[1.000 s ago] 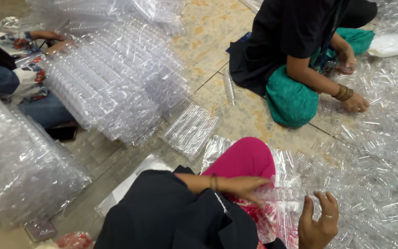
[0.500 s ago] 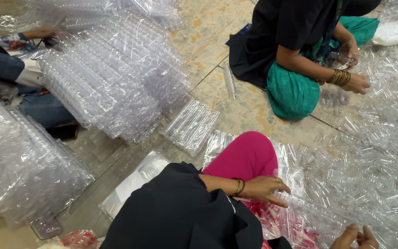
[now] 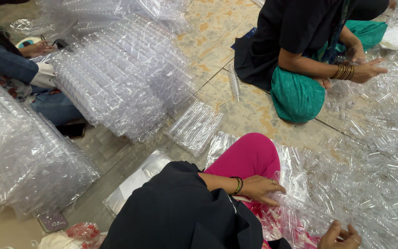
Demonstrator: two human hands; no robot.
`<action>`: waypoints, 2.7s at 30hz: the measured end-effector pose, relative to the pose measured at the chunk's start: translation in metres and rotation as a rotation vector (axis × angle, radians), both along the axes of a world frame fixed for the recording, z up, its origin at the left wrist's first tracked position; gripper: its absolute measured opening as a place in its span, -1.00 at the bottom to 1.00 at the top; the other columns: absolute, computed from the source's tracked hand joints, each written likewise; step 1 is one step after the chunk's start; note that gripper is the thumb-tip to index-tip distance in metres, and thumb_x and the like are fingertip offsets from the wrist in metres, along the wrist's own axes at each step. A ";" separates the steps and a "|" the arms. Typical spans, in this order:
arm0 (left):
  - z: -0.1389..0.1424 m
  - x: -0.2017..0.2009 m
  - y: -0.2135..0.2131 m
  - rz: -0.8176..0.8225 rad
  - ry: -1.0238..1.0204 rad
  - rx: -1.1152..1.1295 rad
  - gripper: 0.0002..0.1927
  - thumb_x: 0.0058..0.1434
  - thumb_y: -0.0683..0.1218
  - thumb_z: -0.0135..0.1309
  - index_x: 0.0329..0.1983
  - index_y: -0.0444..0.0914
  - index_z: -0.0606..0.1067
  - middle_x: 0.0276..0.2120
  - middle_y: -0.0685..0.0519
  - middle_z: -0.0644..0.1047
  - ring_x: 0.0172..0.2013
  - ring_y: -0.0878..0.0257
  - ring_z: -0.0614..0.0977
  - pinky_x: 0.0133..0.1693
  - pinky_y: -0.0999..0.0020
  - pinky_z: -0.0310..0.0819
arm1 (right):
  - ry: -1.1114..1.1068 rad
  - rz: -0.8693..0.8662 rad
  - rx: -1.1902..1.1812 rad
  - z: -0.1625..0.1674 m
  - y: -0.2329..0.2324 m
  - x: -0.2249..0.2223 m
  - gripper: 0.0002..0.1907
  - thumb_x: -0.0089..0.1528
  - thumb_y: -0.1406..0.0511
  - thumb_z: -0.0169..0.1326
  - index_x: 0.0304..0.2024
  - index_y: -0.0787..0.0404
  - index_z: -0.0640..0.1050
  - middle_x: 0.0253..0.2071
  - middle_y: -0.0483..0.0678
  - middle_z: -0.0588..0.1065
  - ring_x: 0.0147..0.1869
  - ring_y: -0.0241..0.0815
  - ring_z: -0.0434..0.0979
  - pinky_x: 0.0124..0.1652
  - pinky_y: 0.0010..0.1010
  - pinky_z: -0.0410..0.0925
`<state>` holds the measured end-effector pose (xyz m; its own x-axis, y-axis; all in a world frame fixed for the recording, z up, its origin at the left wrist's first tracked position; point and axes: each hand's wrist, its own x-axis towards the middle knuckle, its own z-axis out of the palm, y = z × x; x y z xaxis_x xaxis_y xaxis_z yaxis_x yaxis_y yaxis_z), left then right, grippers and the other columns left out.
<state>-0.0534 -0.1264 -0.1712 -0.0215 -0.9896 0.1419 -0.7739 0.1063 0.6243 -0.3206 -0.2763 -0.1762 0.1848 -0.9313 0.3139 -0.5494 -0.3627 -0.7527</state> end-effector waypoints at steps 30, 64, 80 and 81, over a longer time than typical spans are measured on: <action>0.016 0.002 0.015 0.033 -0.040 -0.005 -0.37 0.06 0.25 0.24 0.09 -0.20 0.49 -0.07 -0.02 0.59 -0.13 -0.01 0.67 -0.15 0.11 0.54 | 0.208 -0.021 -0.080 0.040 0.040 0.006 -0.56 0.51 0.23 0.16 0.12 0.59 0.48 -0.31 0.19 0.58 -0.31 0.03 0.63 -0.22 -0.18 0.48; 0.020 0.003 0.021 -0.019 -0.023 0.031 -0.36 0.17 0.28 0.15 0.16 -0.21 0.47 -0.02 -0.01 0.54 -0.05 0.04 0.64 -0.06 0.13 0.53 | 0.113 0.041 0.040 -0.002 0.019 -0.018 -0.51 0.44 0.33 0.11 0.25 0.66 0.41 -0.16 0.30 0.57 -0.20 0.10 0.62 -0.13 -0.14 0.46; 0.054 0.053 -0.030 -0.244 0.292 -0.017 -0.57 0.32 0.06 0.24 0.13 -0.29 0.55 -0.20 -0.14 0.66 -0.20 0.10 0.73 -0.16 0.23 0.61 | -0.350 0.085 0.070 0.079 0.045 -0.014 -0.62 0.45 0.42 0.13 0.29 0.48 0.45 -0.06 0.09 0.58 0.00 -0.24 0.55 -0.01 -0.46 0.43; 0.059 0.052 -0.031 -0.257 0.340 0.024 -0.58 0.34 0.05 0.24 0.13 -0.30 0.56 -0.20 -0.09 0.67 -0.23 0.17 0.70 -0.18 0.27 0.60 | -0.385 0.098 0.048 0.082 0.048 -0.014 -0.62 0.47 0.41 0.11 0.30 0.47 0.44 -0.03 0.08 0.60 0.04 -0.23 0.59 0.05 -0.45 0.45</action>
